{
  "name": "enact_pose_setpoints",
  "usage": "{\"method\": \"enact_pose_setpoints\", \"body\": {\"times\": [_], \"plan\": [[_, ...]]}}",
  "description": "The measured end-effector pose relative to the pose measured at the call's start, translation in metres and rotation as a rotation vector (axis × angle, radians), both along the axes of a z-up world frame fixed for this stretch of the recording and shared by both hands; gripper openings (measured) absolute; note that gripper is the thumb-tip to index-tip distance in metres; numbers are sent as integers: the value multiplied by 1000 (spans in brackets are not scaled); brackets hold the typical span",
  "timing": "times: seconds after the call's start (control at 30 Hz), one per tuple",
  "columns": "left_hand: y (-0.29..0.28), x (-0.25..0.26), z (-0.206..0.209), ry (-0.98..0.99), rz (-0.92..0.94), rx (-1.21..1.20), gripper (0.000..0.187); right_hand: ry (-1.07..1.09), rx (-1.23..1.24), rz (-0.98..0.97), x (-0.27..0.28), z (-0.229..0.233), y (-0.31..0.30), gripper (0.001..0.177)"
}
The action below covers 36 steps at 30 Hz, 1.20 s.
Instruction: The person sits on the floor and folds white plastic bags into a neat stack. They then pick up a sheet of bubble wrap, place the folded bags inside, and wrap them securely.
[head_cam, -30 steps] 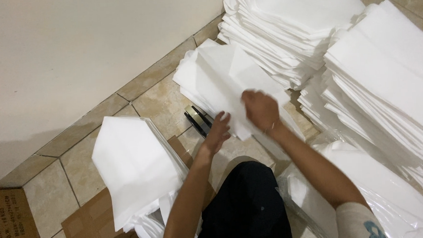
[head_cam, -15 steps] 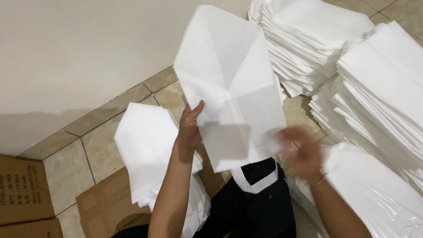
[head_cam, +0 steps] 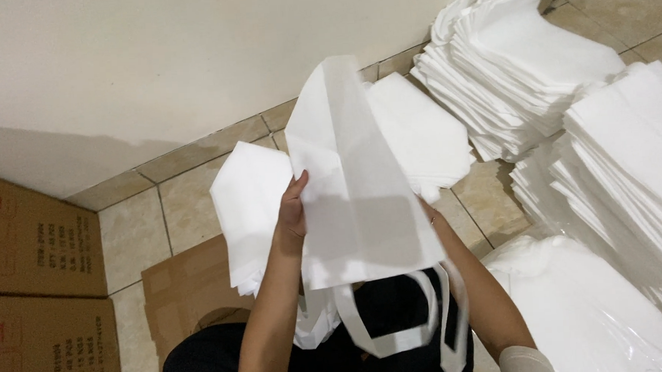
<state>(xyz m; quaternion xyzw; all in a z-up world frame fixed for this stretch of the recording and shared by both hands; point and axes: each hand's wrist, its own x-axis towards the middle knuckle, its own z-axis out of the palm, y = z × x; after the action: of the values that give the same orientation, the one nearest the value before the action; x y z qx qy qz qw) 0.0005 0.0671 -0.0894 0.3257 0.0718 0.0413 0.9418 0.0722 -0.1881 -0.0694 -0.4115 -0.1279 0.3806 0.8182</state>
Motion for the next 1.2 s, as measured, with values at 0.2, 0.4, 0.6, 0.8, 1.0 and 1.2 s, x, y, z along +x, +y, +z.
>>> {"method": "enact_pose_setpoints", "body": {"times": [0.2,0.4,0.6,0.8,1.0,1.2], "plan": [[30,-30,-9,110,61,101,48,22,-78,-64,-2,-15,39,45],[20,-71,74,192,129,144,66,-399,-373,-302,-20,56,65,45],[79,-107,66,227,306,436,59,-488,-473,-238,-27,58,103,38],[108,-134,43,724,315,633,62,-59,-452,-63,-36,10,148,55],[92,-165,10,815,256,664,70,104,-562,150,-89,3,123,71],[93,-154,-13,840,284,848,43,194,-349,178,-111,-57,92,49]]}}
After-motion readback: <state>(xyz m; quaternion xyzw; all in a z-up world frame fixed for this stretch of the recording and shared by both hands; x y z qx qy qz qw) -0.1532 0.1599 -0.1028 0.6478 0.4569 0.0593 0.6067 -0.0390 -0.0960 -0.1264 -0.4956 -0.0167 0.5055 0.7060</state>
